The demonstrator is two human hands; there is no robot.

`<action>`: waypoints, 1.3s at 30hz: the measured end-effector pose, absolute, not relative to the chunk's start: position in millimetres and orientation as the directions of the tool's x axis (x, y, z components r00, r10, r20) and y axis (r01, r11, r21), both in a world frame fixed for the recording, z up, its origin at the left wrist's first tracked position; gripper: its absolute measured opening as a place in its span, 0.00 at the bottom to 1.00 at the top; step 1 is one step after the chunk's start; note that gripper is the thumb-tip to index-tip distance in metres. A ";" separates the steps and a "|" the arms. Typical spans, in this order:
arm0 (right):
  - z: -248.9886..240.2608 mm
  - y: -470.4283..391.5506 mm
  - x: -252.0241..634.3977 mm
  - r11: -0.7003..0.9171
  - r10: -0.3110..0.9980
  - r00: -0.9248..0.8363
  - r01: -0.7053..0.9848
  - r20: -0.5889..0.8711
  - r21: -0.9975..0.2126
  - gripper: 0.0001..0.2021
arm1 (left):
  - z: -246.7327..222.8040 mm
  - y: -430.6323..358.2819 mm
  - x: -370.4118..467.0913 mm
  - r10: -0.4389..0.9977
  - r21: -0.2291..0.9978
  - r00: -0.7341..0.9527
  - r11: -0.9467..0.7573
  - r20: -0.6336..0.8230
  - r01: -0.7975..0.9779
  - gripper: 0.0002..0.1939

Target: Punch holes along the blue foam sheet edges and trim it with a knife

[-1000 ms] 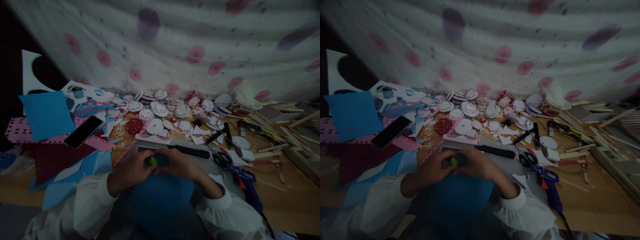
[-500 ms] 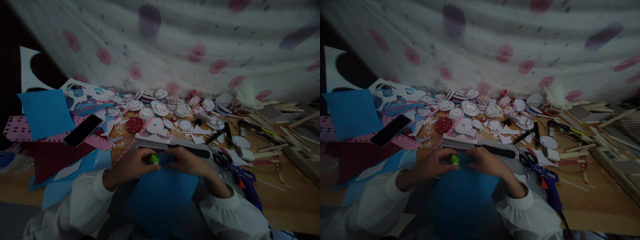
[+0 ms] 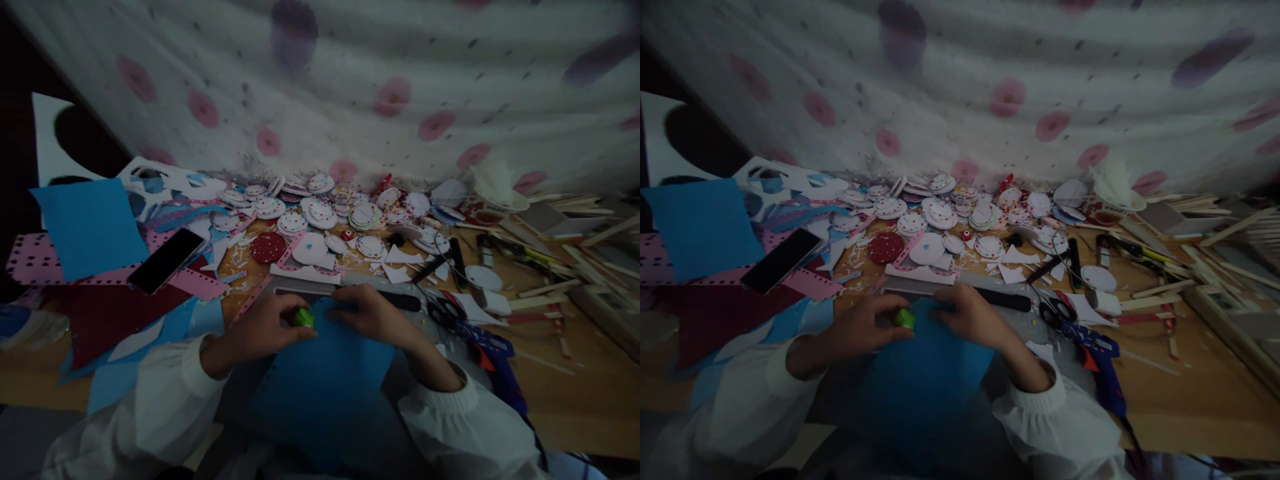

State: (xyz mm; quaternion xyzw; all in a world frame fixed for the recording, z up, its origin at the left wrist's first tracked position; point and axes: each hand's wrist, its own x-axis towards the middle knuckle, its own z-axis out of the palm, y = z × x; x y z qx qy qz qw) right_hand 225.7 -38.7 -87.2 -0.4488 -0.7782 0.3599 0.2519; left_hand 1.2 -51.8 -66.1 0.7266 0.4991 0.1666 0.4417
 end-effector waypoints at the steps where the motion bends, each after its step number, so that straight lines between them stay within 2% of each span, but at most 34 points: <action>1: -85.1 -39.4 224.8 0.341 0.879 -0.471 0.510 0.076 -0.790 0.06 | -65.9 -52.5 2.3 0.872 0.797 0.452 -0.132 -0.189 0.589 0.17; 3: -80.2 -41.2 222.2 0.345 0.866 -0.497 0.498 0.064 -0.796 0.14 | -67.2 -54.3 4.6 0.864 0.784 0.470 -0.161 -0.182 0.599 0.14; 5: -75.7 -42.9 219.0 0.357 0.835 -0.549 0.500 0.031 -0.789 0.26 | -70.1 -56.0 6.7 0.861 0.778 0.477 -0.174 -0.178 0.604 0.13; 7: -73.4 -44.2 216.0 0.373 0.820 -0.572 0.521 0.010 -0.767 0.32 | -73.3 -57.5 8.3 0.863 0.765 0.478 -0.195 -0.163 0.614 0.12; 11: -75.5 -44.6 212.4 0.378 0.825 -0.564 0.561 -0.006 -0.736 0.26 | -76.5 -59.3 9.6 0.856 0.724 0.502 -0.267 -0.125 0.636 0.13; 17: -83.1 -43.9 209.0 0.389 0.825 -0.563 0.504 0.048 -0.771 0.24 | -79.2 -58.6 9.4 0.855 0.712 0.501 -0.269 -0.133 0.649 0.11; 23: -80.8 -43.4 224.3 0.374 0.807 -0.591 0.508 0.001 -0.776 0.28 | -79.8 -50.0 5.4 0.808 0.796 0.559 -0.207 -0.188 0.568 0.11; 26: -79.6 -41.7 234.9 0.377 0.824 -0.567 0.572 -0.019 -0.728 0.17 | -71.4 -45.5 0.8 0.776 0.841 0.588 -0.148 -0.227 0.520 0.17; 29: -80.5 -40.5 237.5 0.371 0.858 -0.514 0.586 0.025 -0.721 0.06 | -59.0 -42.5 -1.7 0.774 0.864 0.578 -0.083 -0.258 0.497 0.19; 34: -81.9 -43.7 235.4 0.363 0.879 -0.473 0.577 0.063 -0.732 0.04 | -46.5 -41.2 -0.2 0.772 0.840 0.554 -0.047 -0.313 0.540 0.17; 39: -82.6 -47.2 238.8 0.358 0.888 -0.460 0.649 0.029 -0.671 0.07 | -47.8 -41.7 0.2 0.782 0.826 0.547 -0.075 -0.299 0.558 0.16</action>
